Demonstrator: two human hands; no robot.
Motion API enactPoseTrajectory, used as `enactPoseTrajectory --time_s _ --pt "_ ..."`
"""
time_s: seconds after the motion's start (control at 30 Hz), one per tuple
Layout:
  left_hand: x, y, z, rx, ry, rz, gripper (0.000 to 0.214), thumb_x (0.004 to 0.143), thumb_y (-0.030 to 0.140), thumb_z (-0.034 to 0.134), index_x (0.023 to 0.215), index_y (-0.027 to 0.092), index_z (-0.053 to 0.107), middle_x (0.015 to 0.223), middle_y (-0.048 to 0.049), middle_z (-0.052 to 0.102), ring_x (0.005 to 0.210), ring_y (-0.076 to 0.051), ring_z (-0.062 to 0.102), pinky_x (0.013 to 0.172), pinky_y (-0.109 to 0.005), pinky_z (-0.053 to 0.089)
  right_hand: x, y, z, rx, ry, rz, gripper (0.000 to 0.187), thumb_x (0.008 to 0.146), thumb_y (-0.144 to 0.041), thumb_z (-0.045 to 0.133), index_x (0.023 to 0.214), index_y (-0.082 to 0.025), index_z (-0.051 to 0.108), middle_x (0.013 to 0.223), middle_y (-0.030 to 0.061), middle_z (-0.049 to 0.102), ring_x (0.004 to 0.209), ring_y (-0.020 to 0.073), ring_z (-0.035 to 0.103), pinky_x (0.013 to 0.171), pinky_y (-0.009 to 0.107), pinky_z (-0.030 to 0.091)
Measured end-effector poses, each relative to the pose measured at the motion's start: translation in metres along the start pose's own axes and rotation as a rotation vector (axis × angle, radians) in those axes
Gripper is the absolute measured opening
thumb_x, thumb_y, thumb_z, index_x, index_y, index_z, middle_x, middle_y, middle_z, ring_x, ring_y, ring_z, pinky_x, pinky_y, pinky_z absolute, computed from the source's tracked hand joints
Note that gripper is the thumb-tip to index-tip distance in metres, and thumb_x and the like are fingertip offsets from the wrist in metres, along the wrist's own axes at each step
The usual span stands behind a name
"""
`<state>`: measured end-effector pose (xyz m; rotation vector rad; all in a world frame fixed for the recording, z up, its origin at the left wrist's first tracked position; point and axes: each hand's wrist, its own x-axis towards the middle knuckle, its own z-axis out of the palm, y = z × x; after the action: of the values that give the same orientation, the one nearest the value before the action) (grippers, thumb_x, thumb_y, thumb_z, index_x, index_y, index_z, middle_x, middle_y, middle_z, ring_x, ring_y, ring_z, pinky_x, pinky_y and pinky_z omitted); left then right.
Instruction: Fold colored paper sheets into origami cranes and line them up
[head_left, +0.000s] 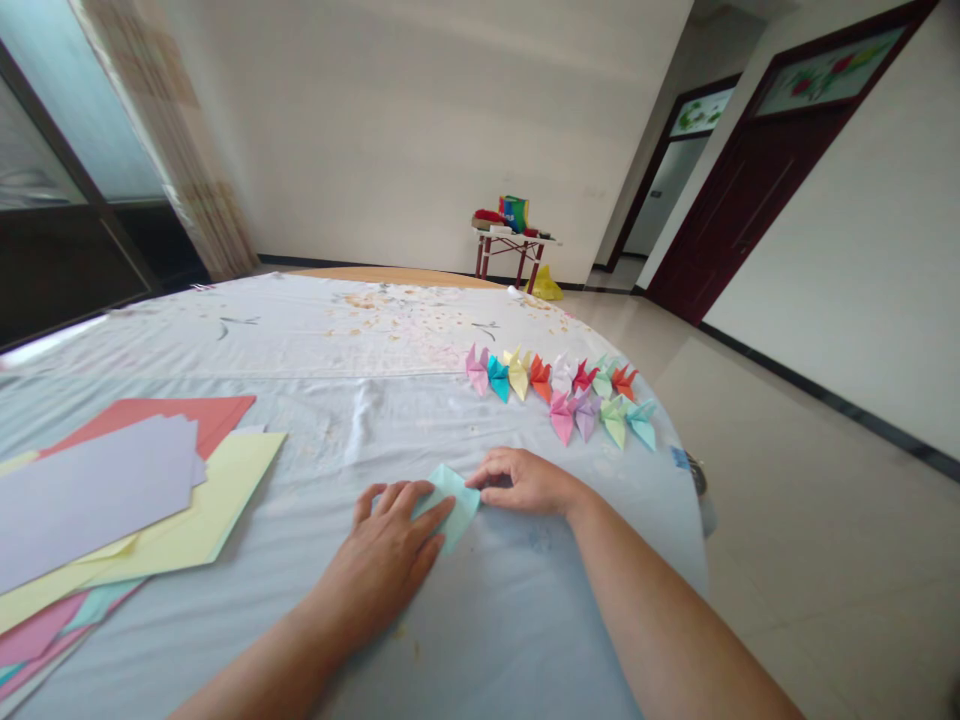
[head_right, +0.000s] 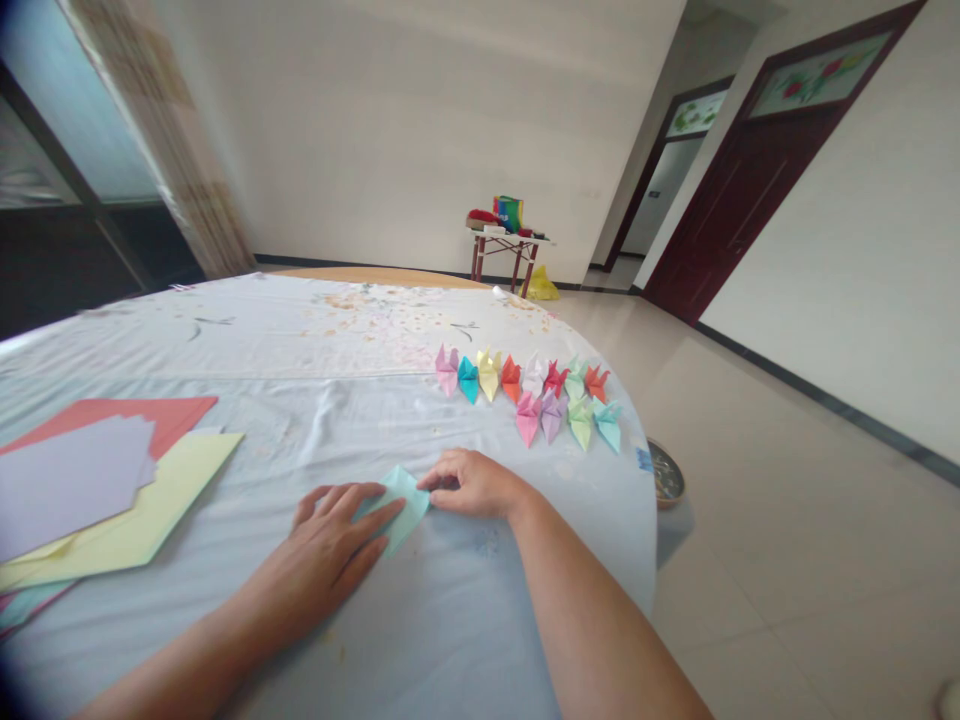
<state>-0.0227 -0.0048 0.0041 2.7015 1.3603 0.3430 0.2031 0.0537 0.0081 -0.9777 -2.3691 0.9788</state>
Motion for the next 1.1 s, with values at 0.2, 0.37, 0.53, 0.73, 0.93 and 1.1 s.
enactPoseTrajectory --time_s 0.2,0.37,0.53,0.73,0.93,1.1 --pt "0.002 0.001 -0.005 -0.045 -0.004 0.005 0.036 0.085 0.029 0.041 0.12 0.035 0.048 0.116 -0.0049 0.052 0.109 -0.025 0.042 0.093 -0.049 0.026 0.003 0.002 0.003 -0.012 0.09 0.01 0.016 0.078 -0.03 0.06 0.086 -0.02 0.069 0.082 0.0025 0.058 0.085 0.0146 0.053 0.081 0.027 0.041" --pt "0.004 0.0 -0.006 -0.147 -0.028 0.046 0.024 0.086 0.029 0.042 0.102 0.031 0.061 0.101 -0.0026 0.058 0.093 -0.02 0.05 0.084 -0.04 0.033 0.009 0.001 0.011 -0.054 0.179 -0.03 0.013 0.078 -0.03 0.06 0.082 -0.02 0.066 0.088 0.0027 0.06 0.092 0.0151 0.052 0.088 0.029 0.037" --pt "0.005 -0.002 -0.006 -0.229 -0.055 0.072 0.023 0.087 0.029 0.041 0.089 0.027 0.064 0.097 -0.0022 0.06 0.09 -0.018 0.051 0.079 -0.033 0.036 0.016 0.001 0.019 -0.182 0.197 0.013 0.013 0.078 -0.031 0.06 0.08 -0.02 0.066 0.082 0.0022 0.061 0.088 0.0161 0.051 0.084 0.031 0.035" --pt "0.004 -0.005 -0.003 -0.271 -0.053 0.09 0.02 0.086 0.026 0.044 0.099 0.025 0.059 0.09 -0.0027 0.061 0.086 -0.018 0.052 0.077 -0.03 0.039 0.022 0.003 0.026 -0.26 0.213 0.033 0.013 0.078 -0.033 0.06 0.079 -0.021 0.066 0.078 0.0006 0.06 0.085 0.0154 0.05 0.08 0.03 0.032" --pt "0.004 -0.002 -0.006 -0.183 -0.077 0.142 0.027 0.087 0.023 0.041 0.108 0.028 0.057 0.089 -0.0034 0.06 0.084 -0.017 0.052 0.077 -0.03 0.04 0.024 0.002 0.03 -0.307 0.232 0.035 0.015 0.079 -0.035 0.059 0.08 -0.022 0.066 0.078 0.0002 0.058 0.084 0.0153 0.048 0.078 0.03 0.03" --pt "0.004 0.001 -0.009 -0.106 -0.101 0.158 0.025 0.088 0.024 0.04 0.103 0.027 0.059 0.088 -0.0035 0.058 0.084 -0.016 0.051 0.076 -0.029 0.041 0.025 0.001 0.033 -0.338 0.243 0.039 0.015 0.079 -0.036 0.058 0.081 -0.023 0.066 0.078 0.0002 0.057 0.084 0.0156 0.047 0.077 0.031 0.027"
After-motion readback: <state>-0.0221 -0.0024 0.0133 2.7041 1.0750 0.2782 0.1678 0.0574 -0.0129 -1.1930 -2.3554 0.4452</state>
